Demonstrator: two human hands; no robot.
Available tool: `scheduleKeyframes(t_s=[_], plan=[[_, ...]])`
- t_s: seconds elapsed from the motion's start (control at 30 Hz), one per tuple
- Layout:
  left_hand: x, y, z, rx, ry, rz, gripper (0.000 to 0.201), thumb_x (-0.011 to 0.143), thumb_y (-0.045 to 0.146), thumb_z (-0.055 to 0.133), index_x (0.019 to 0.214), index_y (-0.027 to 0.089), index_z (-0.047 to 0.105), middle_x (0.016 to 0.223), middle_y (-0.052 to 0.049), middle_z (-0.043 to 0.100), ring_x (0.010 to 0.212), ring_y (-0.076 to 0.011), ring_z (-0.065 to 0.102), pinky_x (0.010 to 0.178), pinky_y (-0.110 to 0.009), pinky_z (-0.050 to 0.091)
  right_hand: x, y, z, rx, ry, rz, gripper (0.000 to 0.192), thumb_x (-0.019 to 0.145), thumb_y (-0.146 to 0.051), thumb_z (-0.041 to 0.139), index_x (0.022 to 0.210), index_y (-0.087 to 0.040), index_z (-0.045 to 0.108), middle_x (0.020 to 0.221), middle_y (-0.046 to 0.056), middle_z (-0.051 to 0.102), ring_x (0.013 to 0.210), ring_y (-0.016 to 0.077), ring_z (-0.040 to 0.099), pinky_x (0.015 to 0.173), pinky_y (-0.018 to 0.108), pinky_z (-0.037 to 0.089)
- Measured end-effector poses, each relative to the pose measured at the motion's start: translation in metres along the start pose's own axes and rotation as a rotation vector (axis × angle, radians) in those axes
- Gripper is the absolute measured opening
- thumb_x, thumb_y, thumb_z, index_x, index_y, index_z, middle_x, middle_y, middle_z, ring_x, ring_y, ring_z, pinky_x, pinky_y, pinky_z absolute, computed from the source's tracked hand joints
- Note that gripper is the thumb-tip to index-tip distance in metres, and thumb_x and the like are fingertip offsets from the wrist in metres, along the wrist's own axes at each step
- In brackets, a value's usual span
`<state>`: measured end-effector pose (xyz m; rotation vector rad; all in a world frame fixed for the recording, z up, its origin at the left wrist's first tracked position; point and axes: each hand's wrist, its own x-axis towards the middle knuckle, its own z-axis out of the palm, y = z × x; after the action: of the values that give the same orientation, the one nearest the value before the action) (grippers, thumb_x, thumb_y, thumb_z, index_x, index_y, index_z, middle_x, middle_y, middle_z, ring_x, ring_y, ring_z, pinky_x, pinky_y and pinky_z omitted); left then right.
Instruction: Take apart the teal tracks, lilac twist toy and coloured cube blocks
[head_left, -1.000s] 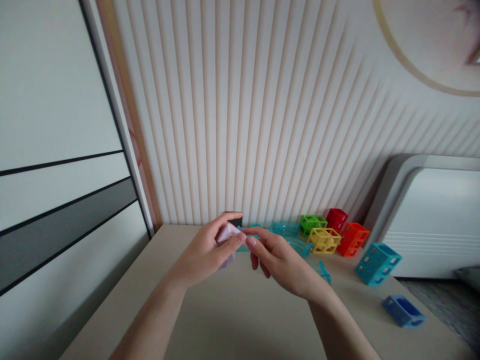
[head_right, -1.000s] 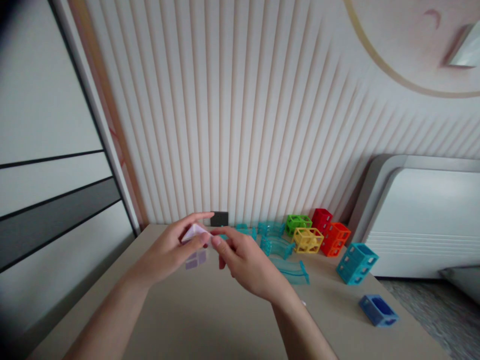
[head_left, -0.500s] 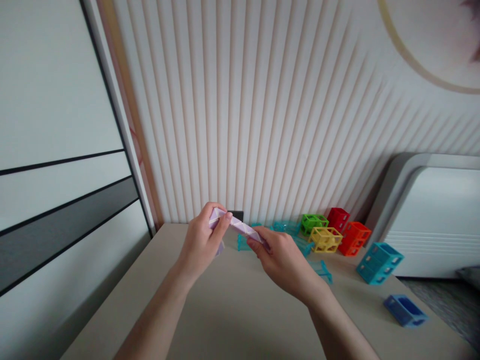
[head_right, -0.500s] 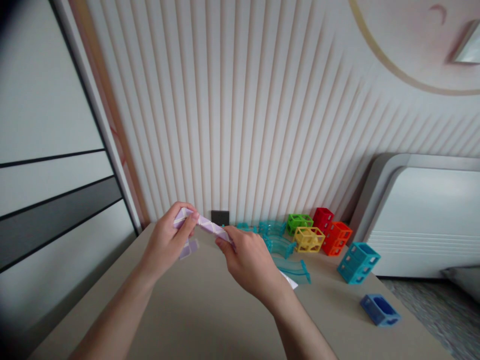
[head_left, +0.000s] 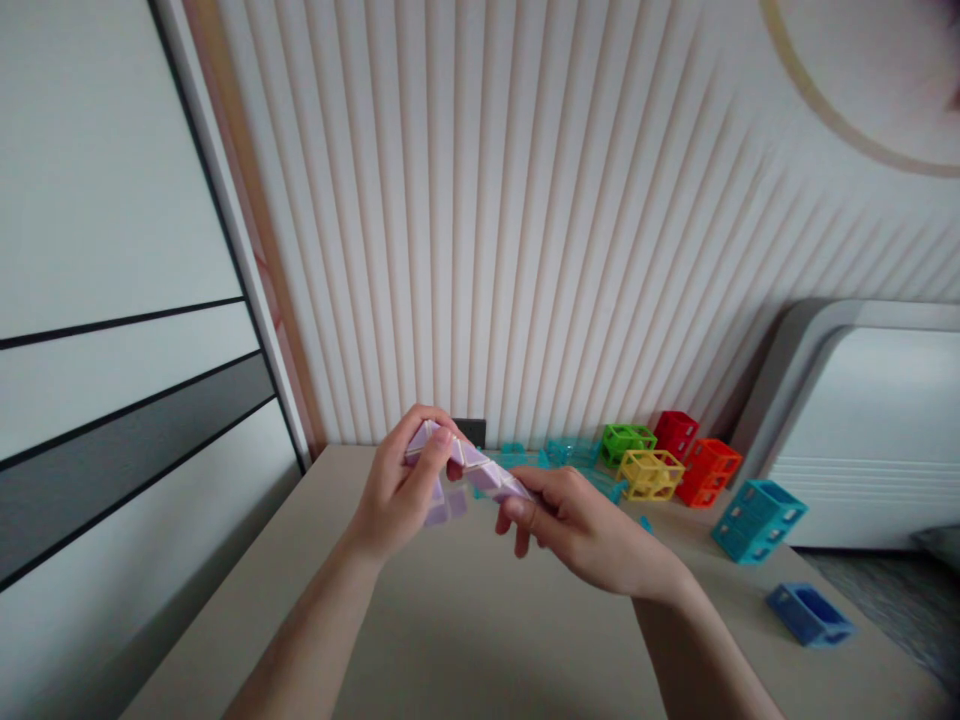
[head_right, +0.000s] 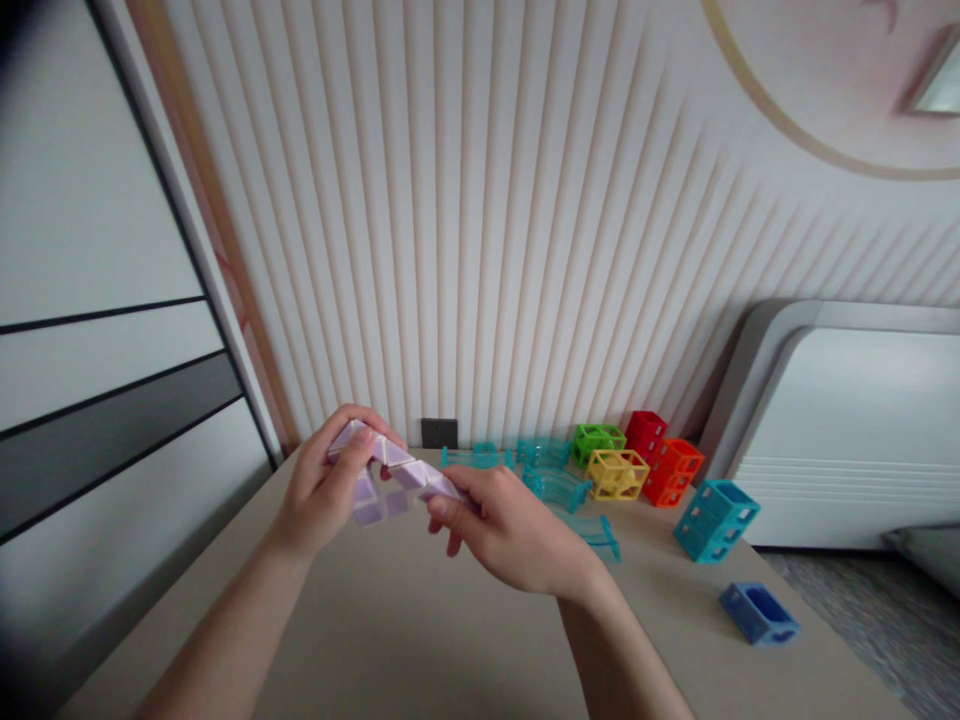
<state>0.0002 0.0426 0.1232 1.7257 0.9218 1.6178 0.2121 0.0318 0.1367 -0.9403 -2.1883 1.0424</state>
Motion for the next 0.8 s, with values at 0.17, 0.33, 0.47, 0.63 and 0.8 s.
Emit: scheduleKeyframes(t_s=[0.17,0.33,0.47,0.63,0.8], plan=[[-0.005,0.0,0.008,-0.313,0.048,0.048,0.026,0.098,0.046,0.051,0.093,0.021,0.055,0.081,-0.001,0.067,0.062,-0.0118,0.061,0.054,-0.02,0.047,0.002,-0.001,0.007,0.412,-0.223,-0.033,0.048,0.098,-0.061,0.045,0.102,-0.016,0.061,0.094,0.007,0.07,0.066,0.0135,0.068,0.059,0.023,0.046],[-0.005,-0.007,0.018,-0.235,0.288,0.059,0.026,0.095,0.048,0.057,0.094,0.022,0.055,0.08,0.0,0.067,0.063,-0.0123,0.061,0.056,-0.021,0.049,0.017,0.008,0.021,0.509,-0.19,-0.047,0.047,0.098,-0.063,0.043,0.103,-0.017,0.055,0.091,0.005,0.067,0.064,0.012,0.068,0.056,0.021,0.046],[-0.004,-0.008,0.028,-0.084,0.519,0.025,0.027,0.097,0.049,0.053,0.095,0.022,0.055,0.076,0.001,0.065,0.061,-0.0113,0.06,0.056,-0.02,0.048,0.029,0.013,0.037,0.55,-0.078,-0.092,0.044,0.101,-0.06,0.037,0.11,-0.019,0.048,0.07,-0.004,0.058,0.054,0.0102,0.059,0.052,0.021,0.045],[0.002,-0.008,0.023,0.008,0.471,-0.003,0.026,0.097,0.047,0.054,0.097,0.021,0.056,0.08,0.0,0.066,0.067,-0.012,0.063,0.062,-0.021,0.05,0.035,0.018,0.045,0.416,0.19,-0.023,0.043,0.1,-0.058,0.041,0.122,-0.021,0.045,0.07,-0.007,0.052,0.052,0.0092,0.05,0.048,0.02,0.041],[0.011,-0.01,-0.002,0.259,0.286,0.078,0.022,0.096,0.04,0.056,0.103,0.02,0.061,0.1,-0.006,0.068,0.09,-0.0183,0.067,0.079,-0.029,0.054,0.03,0.025,0.024,0.132,0.174,0.008,0.044,0.098,-0.057,0.046,0.086,-0.017,0.06,0.065,-0.004,0.05,0.057,0.01,0.047,0.051,0.021,0.034]])
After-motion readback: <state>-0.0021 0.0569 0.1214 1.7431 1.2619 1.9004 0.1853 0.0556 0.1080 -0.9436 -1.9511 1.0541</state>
